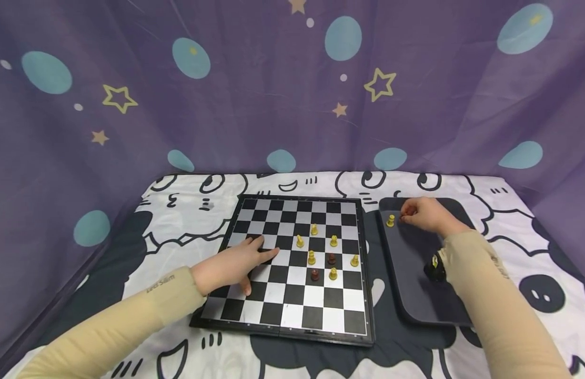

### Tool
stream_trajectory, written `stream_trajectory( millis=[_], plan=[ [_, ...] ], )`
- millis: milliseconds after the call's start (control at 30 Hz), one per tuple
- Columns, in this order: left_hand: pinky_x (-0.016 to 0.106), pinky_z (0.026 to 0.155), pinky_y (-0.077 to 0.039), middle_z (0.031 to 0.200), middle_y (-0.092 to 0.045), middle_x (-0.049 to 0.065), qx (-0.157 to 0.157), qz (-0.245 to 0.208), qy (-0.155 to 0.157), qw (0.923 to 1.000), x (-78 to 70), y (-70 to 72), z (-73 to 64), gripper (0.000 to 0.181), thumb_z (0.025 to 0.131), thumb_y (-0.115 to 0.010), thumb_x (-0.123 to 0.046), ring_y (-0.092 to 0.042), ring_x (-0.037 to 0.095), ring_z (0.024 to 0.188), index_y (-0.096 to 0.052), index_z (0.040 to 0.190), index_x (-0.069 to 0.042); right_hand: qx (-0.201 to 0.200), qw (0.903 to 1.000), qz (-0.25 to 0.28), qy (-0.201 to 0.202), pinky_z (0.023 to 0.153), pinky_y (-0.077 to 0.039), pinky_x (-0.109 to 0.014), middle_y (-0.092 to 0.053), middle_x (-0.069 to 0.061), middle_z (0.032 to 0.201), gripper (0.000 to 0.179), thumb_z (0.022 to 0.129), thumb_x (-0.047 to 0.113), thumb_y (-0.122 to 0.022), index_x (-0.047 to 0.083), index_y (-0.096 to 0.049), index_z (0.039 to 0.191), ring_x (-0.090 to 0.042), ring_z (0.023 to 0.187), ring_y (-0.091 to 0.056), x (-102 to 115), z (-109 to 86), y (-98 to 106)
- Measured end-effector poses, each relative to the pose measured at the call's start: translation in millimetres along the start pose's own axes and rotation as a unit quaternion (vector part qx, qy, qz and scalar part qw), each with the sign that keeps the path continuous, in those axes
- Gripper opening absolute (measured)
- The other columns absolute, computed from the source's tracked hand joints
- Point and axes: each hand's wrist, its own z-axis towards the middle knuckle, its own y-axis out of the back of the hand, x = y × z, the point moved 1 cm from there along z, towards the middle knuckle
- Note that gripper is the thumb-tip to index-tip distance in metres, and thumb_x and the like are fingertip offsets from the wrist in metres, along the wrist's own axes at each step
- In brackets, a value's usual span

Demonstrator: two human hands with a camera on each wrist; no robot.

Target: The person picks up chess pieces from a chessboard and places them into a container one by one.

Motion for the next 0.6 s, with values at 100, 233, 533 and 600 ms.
stream_trajectory(
  millis=[100,233,533,600],
  plan=[
    [0.052,0.102,-0.041,0.152,-0.025,0.024,-0.002,-0.001,-0.001,1.0,-0.4,0.1,-0.5,0.108,0.053,-0.086,-0.03,-0.028,0.047,0.136,-0.035,0.148,-0.023,-0.001,1.0,-0.003,0.0,0.059,-0.042,-0.029,-0.066,-0.001,0.075,0.007,0.082,0.008,-0.065,0.002,-0.067,0.085,-0.012,0.067,-0.055,-1.7,1.0,-2.4],
    [0.052,0.102,-0.041,0.152,-0.025,0.023,-0.002,0.001,0.0,1.0,-0.6,0.6,-1.0,0.108,0.054,-0.086,-0.03,-0.028,0.047,0.137,-0.034,0.148,-0.024,-0.002,0.9998,-0.018,0.002,0.06,-0.042,-0.03,-0.066,-0.001,0.073,0.007,0.081,0.009,-0.066,0.003,-0.067,0.084,-0.011,0.066,-0.055,-4.1,2.5,-4.6],
    [0.05,0.102,-0.041,0.153,-0.025,0.023,-0.001,0.006,0.003,1.0,-1.8,0.3,-2.2,0.107,0.054,-0.085,-0.03,-0.028,0.044,0.137,-0.034,0.148,-0.024,0.006,0.9994,-0.035,0.003,0.06,-0.041,-0.031,-0.067,-0.001,0.074,0.007,0.082,0.01,-0.068,0.003,-0.066,0.083,-0.012,0.067,-0.054,-7.0,2.1,-9.4],
    [0.05,0.103,-0.041,0.153,-0.025,0.023,-0.001,0.008,0.003,1.0,-1.9,0.1,-2.4,0.107,0.054,-0.085,-0.031,-0.028,0.044,0.137,-0.034,0.148,-0.024,0.006,0.9994,-0.033,0.005,0.06,-0.041,-0.031,-0.067,-0.001,0.074,0.007,0.082,0.01,-0.068,0.003,-0.066,0.083,-0.012,0.067,-0.054,-6.8,1.8,-9.8]
  ],
)
